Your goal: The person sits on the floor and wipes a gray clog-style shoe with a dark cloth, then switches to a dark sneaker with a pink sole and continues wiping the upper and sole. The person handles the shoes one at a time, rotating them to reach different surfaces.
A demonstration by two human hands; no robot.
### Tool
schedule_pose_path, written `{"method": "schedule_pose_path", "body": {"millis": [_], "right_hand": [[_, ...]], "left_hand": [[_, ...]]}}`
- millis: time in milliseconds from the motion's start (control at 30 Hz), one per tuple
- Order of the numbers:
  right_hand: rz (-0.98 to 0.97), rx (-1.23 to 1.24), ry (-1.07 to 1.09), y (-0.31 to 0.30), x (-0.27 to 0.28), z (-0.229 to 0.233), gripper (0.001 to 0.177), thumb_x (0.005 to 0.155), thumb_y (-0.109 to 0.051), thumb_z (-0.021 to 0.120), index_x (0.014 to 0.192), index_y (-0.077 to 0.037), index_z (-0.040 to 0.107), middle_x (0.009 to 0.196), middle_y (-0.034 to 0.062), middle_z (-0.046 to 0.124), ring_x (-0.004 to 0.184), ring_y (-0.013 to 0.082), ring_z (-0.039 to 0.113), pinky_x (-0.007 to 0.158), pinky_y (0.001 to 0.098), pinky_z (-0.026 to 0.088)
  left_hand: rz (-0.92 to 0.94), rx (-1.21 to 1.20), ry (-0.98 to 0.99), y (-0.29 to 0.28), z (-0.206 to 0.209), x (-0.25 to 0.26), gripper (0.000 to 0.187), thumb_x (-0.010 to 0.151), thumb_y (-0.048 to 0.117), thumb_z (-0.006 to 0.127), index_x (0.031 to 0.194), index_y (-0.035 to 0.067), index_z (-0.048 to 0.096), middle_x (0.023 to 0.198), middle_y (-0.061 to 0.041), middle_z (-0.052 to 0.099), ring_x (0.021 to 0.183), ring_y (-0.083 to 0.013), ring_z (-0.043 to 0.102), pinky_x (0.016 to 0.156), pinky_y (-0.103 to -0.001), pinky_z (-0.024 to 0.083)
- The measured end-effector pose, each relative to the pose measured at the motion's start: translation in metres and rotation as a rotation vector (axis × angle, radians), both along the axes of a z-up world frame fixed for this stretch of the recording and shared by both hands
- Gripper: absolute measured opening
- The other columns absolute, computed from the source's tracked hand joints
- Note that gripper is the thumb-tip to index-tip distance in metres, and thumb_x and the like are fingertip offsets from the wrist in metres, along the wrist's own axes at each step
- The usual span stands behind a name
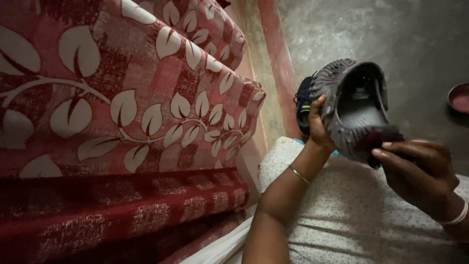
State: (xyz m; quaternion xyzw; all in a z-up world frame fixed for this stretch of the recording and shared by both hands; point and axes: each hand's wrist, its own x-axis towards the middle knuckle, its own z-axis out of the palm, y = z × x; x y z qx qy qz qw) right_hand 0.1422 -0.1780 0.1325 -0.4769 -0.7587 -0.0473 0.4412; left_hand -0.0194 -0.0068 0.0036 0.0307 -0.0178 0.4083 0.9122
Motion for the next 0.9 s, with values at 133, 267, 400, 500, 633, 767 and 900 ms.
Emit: {"method": "schedule_pose_path", "body": {"millis": [133, 267, 400, 500, 633, 767, 900], "right_hand": [[-0.026, 0.009, -0.018, 0.003, 0.004, 0.005, 0.029, 0.084, 0.000, 0.082, 0.112, -0.009, 0.078, 0.114, 0.0083, 0.071, 0.103, 0.0237, 0.066, 0.094, 0.0388, 0.052], [0.003, 0.000, -0.018, -0.003, 0.014, -0.007, 0.026, 0.083, -0.002, 0.081, 0.109, -0.007, 0.078, 0.113, 0.0099, 0.071, 0.103, 0.0260, 0.066, 0.091, 0.0403, 0.054], [-0.025, 0.038, 0.081, -0.001, 0.033, -0.031, 0.022, 0.090, 0.001, 0.075, 0.111, -0.001, 0.071, 0.115, 0.0173, 0.067, 0.101, 0.0267, 0.068, 0.088, 0.0408, 0.058], [-0.104, -0.099, 0.173, -0.003, 0.040, -0.041, 0.022, 0.099, 0.003, 0.069, 0.119, 0.003, 0.063, 0.125, 0.0203, 0.063, 0.105, 0.0260, 0.068, 0.090, 0.0369, 0.059], [-0.025, -0.108, 0.442, 0.007, 0.023, -0.047, 0.018, 0.105, 0.004, 0.067, 0.122, 0.000, 0.062, 0.125, 0.0177, 0.062, 0.107, 0.0218, 0.069, 0.091, 0.0308, 0.060], [-0.077, -0.071, 0.329, 0.007, 0.006, -0.044, 0.021, 0.095, 0.001, 0.076, 0.113, -0.001, 0.065, 0.121, 0.0170, 0.065, 0.103, 0.0251, 0.068, 0.088, 0.0333, 0.058], [-0.052, -0.015, 0.289, 0.005, 0.010, -0.044, 0.021, 0.091, 0.002, 0.077, 0.108, 0.000, 0.066, 0.115, 0.0187, 0.067, 0.097, 0.0244, 0.071, 0.080, 0.0306, 0.059]], "left_hand": [[0.026, 0.011, 0.076, -0.002, 0.005, 0.005, 0.057, 0.115, 0.043, 0.052, 0.149, -0.003, 0.053, 0.148, -0.020, 0.061, 0.134, -0.0363, 0.060, 0.119, -0.049, 0.044], [0.053, 0.018, 0.131, -0.006, 0.006, 0.007, 0.056, 0.116, 0.042, 0.053, 0.150, -0.002, 0.053, 0.145, -0.019, 0.061, 0.135, -0.0343, 0.060, 0.120, -0.047, 0.043], [0.021, 0.005, 0.089, -0.012, 0.006, 0.006, 0.052, 0.115, 0.039, 0.054, 0.147, -0.001, 0.057, 0.144, -0.019, 0.062, 0.133, -0.0339, 0.060, 0.120, -0.048, 0.043], [0.046, -0.020, -0.027, -0.012, 0.005, 0.004, 0.051, 0.114, 0.039, 0.053, 0.144, -0.002, 0.059, 0.144, -0.020, 0.063, 0.131, -0.0348, 0.061, 0.119, -0.048, 0.044], [0.204, -0.037, 0.031, -0.005, 0.007, 0.001, 0.052, 0.113, 0.042, 0.055, 0.144, 0.000, 0.061, 0.142, -0.017, 0.065, 0.129, -0.0331, 0.062, 0.118, -0.047, 0.045], [0.214, -0.049, 0.063, -0.002, 0.010, -0.005, 0.052, 0.113, 0.042, 0.055, 0.142, -0.001, 0.062, 0.141, -0.018, 0.065, 0.129, -0.0340, 0.062, 0.117, -0.048, 0.045], [0.130, -0.060, 0.062, -0.004, 0.008, -0.001, 0.052, 0.113, 0.042, 0.056, 0.140, -0.001, 0.063, 0.141, -0.019, 0.066, 0.129, -0.0350, 0.062, 0.117, -0.048, 0.045]]}}
